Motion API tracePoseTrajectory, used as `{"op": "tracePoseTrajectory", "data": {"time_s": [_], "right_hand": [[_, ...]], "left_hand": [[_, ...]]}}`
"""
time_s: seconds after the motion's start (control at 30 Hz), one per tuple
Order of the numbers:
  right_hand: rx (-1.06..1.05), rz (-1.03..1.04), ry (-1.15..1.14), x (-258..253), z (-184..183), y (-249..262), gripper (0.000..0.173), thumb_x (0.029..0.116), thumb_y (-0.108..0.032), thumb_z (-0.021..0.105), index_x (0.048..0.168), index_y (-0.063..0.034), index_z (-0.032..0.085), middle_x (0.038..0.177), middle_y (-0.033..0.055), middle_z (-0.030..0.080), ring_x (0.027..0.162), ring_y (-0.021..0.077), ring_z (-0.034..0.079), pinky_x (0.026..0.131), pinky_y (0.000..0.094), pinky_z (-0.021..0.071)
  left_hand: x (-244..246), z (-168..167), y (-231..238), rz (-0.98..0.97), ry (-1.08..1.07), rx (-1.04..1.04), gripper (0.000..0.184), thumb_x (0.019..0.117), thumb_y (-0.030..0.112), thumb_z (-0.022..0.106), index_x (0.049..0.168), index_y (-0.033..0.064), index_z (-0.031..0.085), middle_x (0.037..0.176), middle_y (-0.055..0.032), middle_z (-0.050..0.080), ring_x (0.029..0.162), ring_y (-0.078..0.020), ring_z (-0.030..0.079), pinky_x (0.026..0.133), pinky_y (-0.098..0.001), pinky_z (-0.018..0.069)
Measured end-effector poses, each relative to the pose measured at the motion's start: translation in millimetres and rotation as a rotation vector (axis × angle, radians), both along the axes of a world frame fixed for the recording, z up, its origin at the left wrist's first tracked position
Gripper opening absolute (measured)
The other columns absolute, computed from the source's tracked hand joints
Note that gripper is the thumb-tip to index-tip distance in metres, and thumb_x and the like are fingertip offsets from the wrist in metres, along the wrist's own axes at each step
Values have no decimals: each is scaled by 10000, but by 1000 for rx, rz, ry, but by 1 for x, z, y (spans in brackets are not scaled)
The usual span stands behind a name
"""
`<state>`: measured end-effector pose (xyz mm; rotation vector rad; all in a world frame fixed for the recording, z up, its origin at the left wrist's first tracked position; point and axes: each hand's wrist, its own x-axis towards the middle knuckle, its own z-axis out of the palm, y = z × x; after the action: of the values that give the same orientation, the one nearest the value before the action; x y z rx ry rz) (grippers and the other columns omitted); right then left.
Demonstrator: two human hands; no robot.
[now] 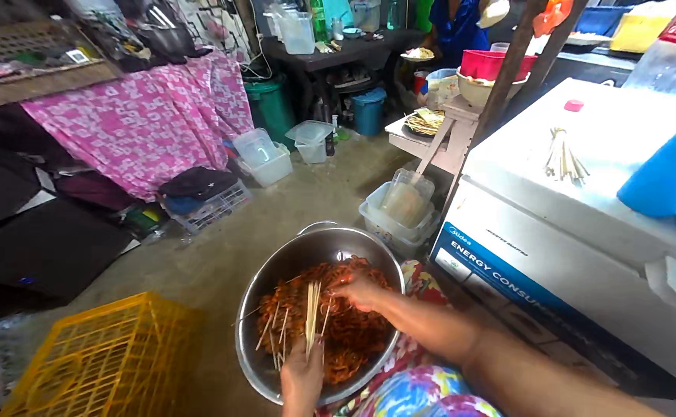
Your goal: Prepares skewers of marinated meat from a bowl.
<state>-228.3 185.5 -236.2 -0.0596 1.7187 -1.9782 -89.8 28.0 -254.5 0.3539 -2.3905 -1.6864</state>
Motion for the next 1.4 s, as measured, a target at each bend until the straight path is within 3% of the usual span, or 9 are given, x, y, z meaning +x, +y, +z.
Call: {"op": "tracePoseTrajectory", "data": {"time_s": [0.37, 0.57, 0.63, 0.7, 0.77, 0.9, 1.0, 1.2, 1.4], "right_hand": [[40, 107, 303, 0, 0, 4, 136, 947, 42, 642, 1065, 96, 680, 973, 102, 700, 842, 58, 645, 819, 244, 556], [130, 225, 311, 5, -1, 0, 132, 950, 2, 667, 1046, 89, 695, 973, 120, 708, 870, 90, 660, 852, 288, 561], [109, 253, 313, 7, -3, -2, 205, 938, 1, 683, 1124, 87, 684, 1024, 143, 713, 897, 111, 672, 870, 302, 562], [65, 312, 289, 6, -3, -2, 466, 893, 49, 710, 1337, 72, 572, 1109, 179, 688, 921, 151, 679, 890, 337, 574], [90, 366, 294, 3, -6, 0, 611, 835, 99, 735, 1402, 55, 513, 1060, 172, 685, 881, 154, 658, 861, 345, 564], [175, 337, 288, -2, -7, 4, 471, 827, 99, 705, 1281, 57, 589, 916, 96, 655, 799, 119, 598, 801, 325, 535], [66, 225, 169, -5, -4, 9, 350, 867, 94, 639, 1214, 75, 604, 997, 103, 646, 858, 127, 611, 828, 335, 546], [-55, 132, 31, -6, 1, 10, 181, 944, 14, 550, 1107, 24, 630, 805, 23, 618, 624, 95, 570, 587, 264, 508], [-132, 93, -2, -7, 5, 12, 175, 933, 48, 583, 1104, 16, 603, 828, 21, 634, 650, 95, 582, 624, 269, 523]], "left_hand": [[-1, -3, -1, 8, -12, -23, 153, 963, 136, 572, 1000, 34, 680, 570, 62, 527, 420, -20, 465, 420, -218, 429], [-1, -3, -1, 14, -32, -42, 156, 965, 140, 573, 991, 32, 682, 578, 54, 536, 426, -28, 478, 426, -233, 444], [-2, -3, -1, 30, -30, -26, 155, 969, 134, 575, 1000, 25, 681, 569, 53, 531, 422, -28, 475, 422, -230, 439], [-2, -3, 1, 60, -9, -10, 147, 976, 130, 581, 1003, 22, 678, 566, 50, 532, 422, -26, 477, 419, -222, 438], [-1, -2, 0, 81, 9, -14, 155, 979, 131, 583, 1019, 15, 677, 595, 32, 546, 442, -40, 489, 433, -240, 449], [-2, -3, -1, 131, 14, -31, 152, 987, 135, 583, 1003, 10, 668, 581, 27, 537, 436, -50, 487, 435, -253, 448], [-2, -1, -1, 148, 2, -23, 143, 991, 136, 579, 986, 15, 656, 568, 32, 519, 425, -48, 476, 428, -250, 444], [-2, -4, -2, 116, 17, -17, 144, 989, 133, 572, 1000, 16, 654, 592, 31, 531, 439, -53, 492, 441, -252, 462], [-2, -1, -1, 91, 23, -24, 141, 998, 119, 567, 1017, 11, 655, 602, 44, 536, 448, -28, 486, 451, -224, 455]]}}
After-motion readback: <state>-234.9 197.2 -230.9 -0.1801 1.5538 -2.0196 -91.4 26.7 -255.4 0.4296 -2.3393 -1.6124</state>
